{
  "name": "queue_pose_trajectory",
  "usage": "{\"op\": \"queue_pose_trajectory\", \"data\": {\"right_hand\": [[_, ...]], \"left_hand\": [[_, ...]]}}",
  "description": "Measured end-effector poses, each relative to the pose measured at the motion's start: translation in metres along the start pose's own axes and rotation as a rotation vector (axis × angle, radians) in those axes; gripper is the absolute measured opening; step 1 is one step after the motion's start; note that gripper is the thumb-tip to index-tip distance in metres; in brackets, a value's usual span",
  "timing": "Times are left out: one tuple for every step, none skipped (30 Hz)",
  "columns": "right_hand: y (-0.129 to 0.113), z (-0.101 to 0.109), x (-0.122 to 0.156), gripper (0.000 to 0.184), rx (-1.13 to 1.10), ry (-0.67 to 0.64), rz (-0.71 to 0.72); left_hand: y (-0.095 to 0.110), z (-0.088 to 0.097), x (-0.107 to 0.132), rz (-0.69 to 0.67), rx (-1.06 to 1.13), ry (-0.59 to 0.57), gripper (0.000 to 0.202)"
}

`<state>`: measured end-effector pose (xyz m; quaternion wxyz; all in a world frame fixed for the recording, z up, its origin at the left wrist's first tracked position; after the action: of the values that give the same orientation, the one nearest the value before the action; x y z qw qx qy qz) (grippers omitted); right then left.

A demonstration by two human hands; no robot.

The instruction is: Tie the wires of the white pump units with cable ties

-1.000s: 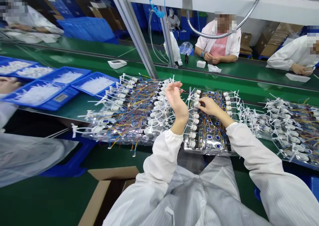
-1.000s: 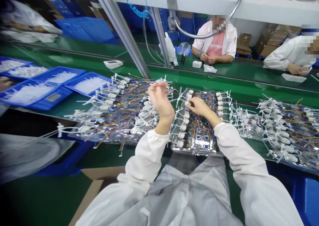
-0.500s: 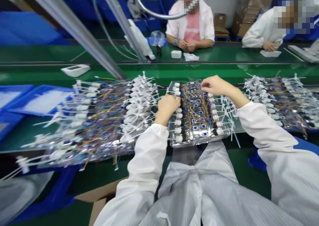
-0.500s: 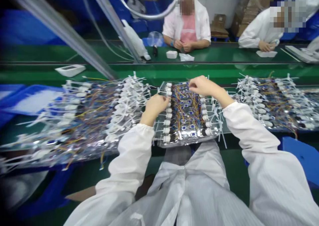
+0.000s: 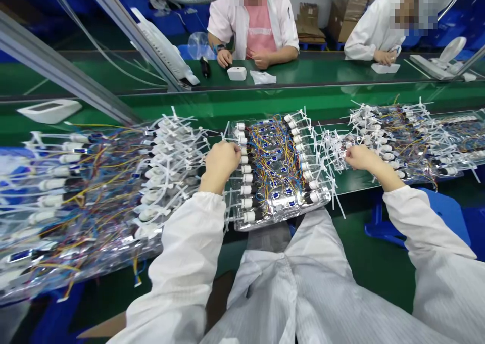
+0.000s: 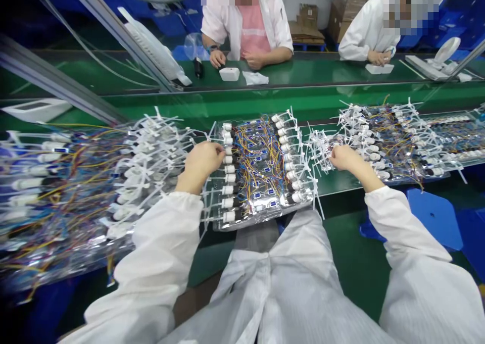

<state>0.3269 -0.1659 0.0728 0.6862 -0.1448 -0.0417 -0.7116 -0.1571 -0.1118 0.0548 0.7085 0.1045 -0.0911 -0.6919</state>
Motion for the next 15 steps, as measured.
{"op": "queue_pose_trajectory", "data": {"right_hand": [[0.001,-0.007,-0.001,0.008,-0.023,0.026,-0.016],[0.003,-0.012,-0.003,0.015,-0.049,0.047,-0.026],[0.004,-0.017,-0.005,0.025,-0.087,0.057,-0.029],[0.005,-0.021,-0.007,0.033,-0.141,0.060,-0.032],[0.007,-0.024,-0.009,0.035,-0.206,0.056,-0.036],[0.008,-0.028,-0.012,0.033,-0.274,0.051,-0.041],[0.009,-0.032,-0.015,0.028,-0.336,0.048,-0.049],[0.009,-0.035,-0.017,0.024,-0.382,0.049,-0.056],[0.010,-0.038,-0.018,0.022,-0.420,0.055,-0.061],[0.011,-0.040,-0.017,0.020,-0.454,0.066,-0.068],[0.012,-0.040,-0.016,0.017,-0.496,0.077,-0.077],[0.012,-0.040,-0.012,0.012,-0.544,0.095,-0.090],[0.013,-0.038,-0.007,0.007,-0.580,0.121,-0.107],[0.015,-0.034,0.000,0.005,-0.594,0.154,-0.125],[0.016,-0.029,0.008,0.006,-0.585,0.190,-0.141]], "left_hand": [[0.001,0.001,0.000,-0.001,0.010,-0.011,0.035],[0.001,0.002,0.000,0.004,0.017,-0.018,0.042],[0.001,0.002,-0.001,0.016,0.022,-0.014,0.047],[0.001,0.003,-0.001,0.035,0.023,-0.003,0.049],[0.001,0.003,-0.002,0.058,0.025,0.007,0.046],[0.000,0.003,-0.003,0.084,0.029,0.013,0.041],[0.000,0.002,-0.004,0.103,0.035,0.003,0.037],[0.000,0.001,-0.006,0.117,0.039,-0.012,0.034],[0.000,-0.001,-0.007,0.113,0.043,-0.012,0.033],[0.001,-0.002,-0.008,0.104,0.048,-0.011,0.033],[0.003,-0.004,-0.010,0.099,0.052,-0.006,0.033],[0.004,-0.005,-0.012,0.099,0.057,-0.003,0.033],[0.006,-0.006,-0.013,0.109,0.062,-0.003,0.034],[0.007,-0.007,-0.015,0.129,0.069,-0.009,0.036],[0.008,-0.007,-0.017,0.150,0.076,-0.016,0.037]]}}
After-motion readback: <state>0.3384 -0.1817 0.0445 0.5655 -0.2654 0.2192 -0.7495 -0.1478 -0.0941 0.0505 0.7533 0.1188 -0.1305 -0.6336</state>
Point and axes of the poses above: each hand's wrist, its own x-axis away from the middle knuckle, its own z-axis out of the back of the hand, y = z × x, the point moved 1 cm from there along -x, towards the middle knuckle, and after that the axes turned 7 degrees about x, right-handed, at the moved point
